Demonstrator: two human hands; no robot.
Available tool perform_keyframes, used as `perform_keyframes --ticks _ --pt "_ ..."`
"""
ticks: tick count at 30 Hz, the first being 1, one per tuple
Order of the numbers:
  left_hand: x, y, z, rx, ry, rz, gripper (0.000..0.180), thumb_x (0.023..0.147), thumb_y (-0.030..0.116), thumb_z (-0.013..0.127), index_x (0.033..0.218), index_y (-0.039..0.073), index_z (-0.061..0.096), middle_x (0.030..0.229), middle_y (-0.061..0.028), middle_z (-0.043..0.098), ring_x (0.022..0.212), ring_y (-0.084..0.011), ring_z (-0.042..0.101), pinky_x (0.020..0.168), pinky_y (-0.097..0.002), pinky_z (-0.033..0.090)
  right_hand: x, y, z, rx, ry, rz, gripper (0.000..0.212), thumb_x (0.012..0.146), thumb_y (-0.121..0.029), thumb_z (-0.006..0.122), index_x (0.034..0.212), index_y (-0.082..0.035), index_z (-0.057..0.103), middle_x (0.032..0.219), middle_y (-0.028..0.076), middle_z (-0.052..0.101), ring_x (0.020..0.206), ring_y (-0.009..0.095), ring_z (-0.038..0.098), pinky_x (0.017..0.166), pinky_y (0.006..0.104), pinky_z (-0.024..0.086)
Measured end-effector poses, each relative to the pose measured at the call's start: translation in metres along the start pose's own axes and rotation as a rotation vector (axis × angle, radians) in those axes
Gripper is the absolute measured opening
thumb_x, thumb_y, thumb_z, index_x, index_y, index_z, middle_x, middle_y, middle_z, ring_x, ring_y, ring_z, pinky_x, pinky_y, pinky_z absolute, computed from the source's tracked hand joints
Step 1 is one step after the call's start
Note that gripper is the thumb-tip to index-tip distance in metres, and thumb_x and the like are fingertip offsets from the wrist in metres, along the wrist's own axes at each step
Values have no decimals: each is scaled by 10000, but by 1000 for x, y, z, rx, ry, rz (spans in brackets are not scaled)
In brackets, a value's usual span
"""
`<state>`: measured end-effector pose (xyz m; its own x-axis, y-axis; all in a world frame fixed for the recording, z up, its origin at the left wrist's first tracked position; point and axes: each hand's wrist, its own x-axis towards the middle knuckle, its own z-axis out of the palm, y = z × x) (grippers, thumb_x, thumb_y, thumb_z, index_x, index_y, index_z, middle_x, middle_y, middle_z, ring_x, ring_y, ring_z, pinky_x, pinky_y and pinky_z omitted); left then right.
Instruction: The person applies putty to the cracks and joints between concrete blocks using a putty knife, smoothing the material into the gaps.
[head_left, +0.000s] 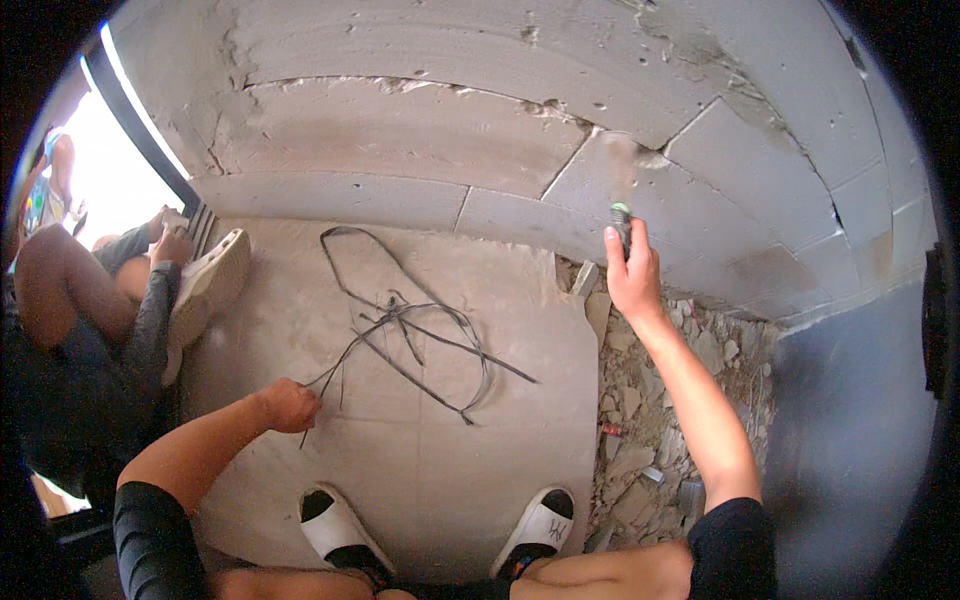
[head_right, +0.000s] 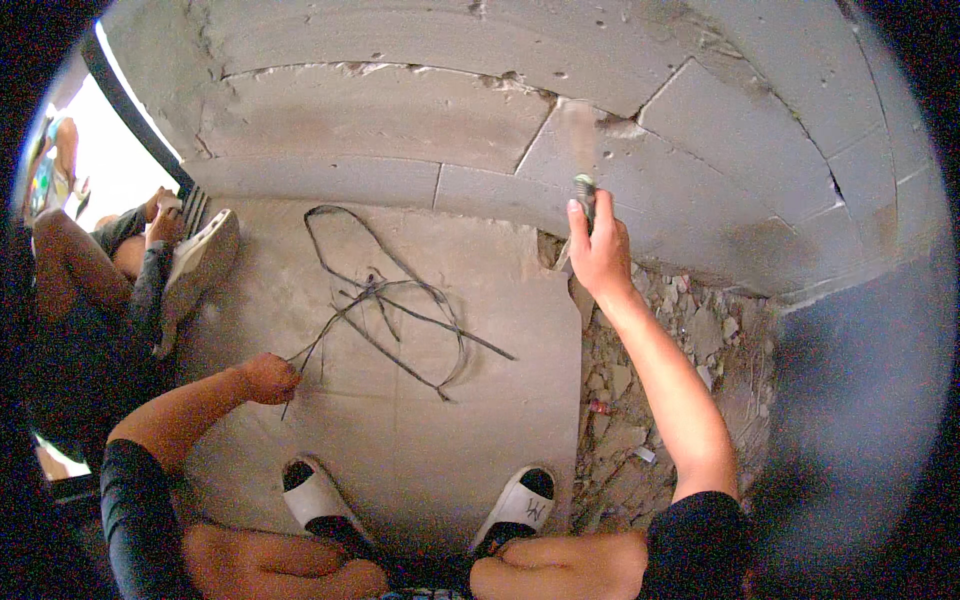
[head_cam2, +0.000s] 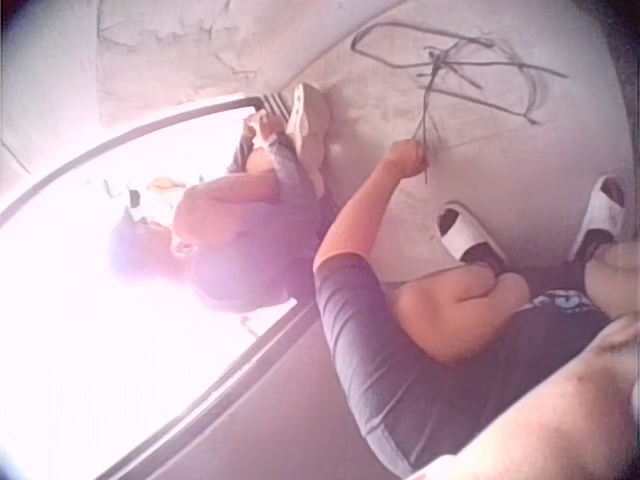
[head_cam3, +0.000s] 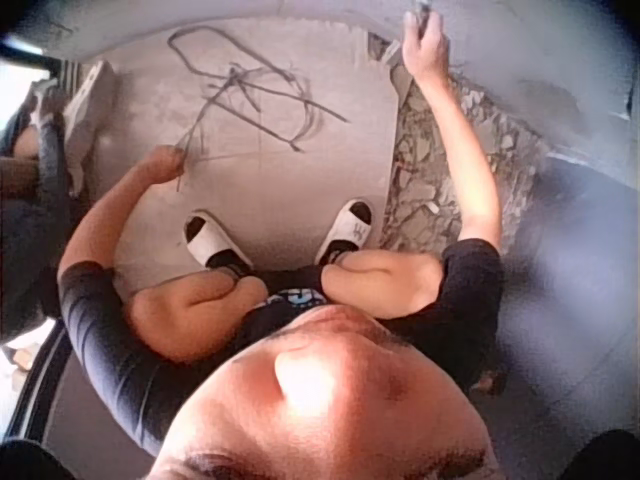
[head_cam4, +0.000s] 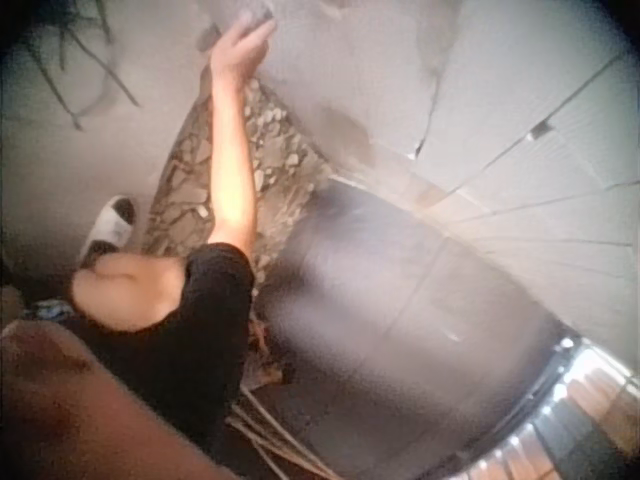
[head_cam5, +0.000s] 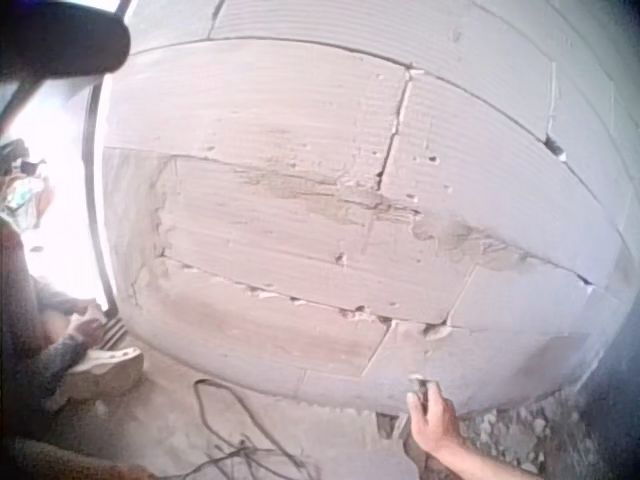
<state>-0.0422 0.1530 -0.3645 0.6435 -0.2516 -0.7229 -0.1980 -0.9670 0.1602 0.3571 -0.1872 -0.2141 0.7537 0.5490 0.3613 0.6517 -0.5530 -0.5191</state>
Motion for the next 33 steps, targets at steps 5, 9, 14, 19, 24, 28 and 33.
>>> perform_keyframes --ticks 5,9,14,19,24,28,33 --pt "7 -6 8 -53 63 37 265 824 304 565 887 58 640 904 -159 680 873 -360 661 758 -486 533 -4 1 10 -140 -168 100 319 960 -321 520 962 -2 531 725 243 606 713 451 609 594 493 430" --pt "2 -12 22 -89 136 71 280 816 331 561 863 67 644 885 -164 679 840 -372 659 733 -505 531 -27 -29 14 -135 -258 150 305 944 -309 549 938 -5 561 722 222 613 702 408 627 607 467 445" --pt "-2 -23 46 -107 107 134 307 795 337 634 872 40 619 879 -156 667 861 -340 657 740 -450 531 -37 -50 14 -161 -206 57 286 943 -293 578 962 -8 575 672 146 553 592 215 527 582 361 427" --pt "-11 -38 61 -139 314 264 282 747 302 649 814 35 589 797 -143 636 765 -354 638 677 -464 526 -49 -27 58 119 227 180 285 963 -308 578 1003 -27 585 715 -22 546 563 71 453 515 240 366" --pt "-22 -36 54 -252 486 194 227 702 237 670 769 39 581 721 -136 587 673 -357 613 618 -457 508 -165 13 150 610 237 922 243 950 -255 563 976 -19 614 766 3 579 677 114 529 627 271 428" --pt "-40 -24 62 -436 494 -11 197 687 195 686 702 37 570 720 -141 590 645 -342 607 580 -440 489 -215 3 181 415 331 700 227 905 -192 621 1004 11 637 828 58 635 748 163 586 701 303 471" --pt "-64 -6 83 -665 472 -156 213 672 188 712 669 39 560 703 -126 597 623 -329 609 563 -425 481 -192 29 161 224 262 750 307 873 -252 652 997 29 644 875 150 672 809 260 641 738 360 485"
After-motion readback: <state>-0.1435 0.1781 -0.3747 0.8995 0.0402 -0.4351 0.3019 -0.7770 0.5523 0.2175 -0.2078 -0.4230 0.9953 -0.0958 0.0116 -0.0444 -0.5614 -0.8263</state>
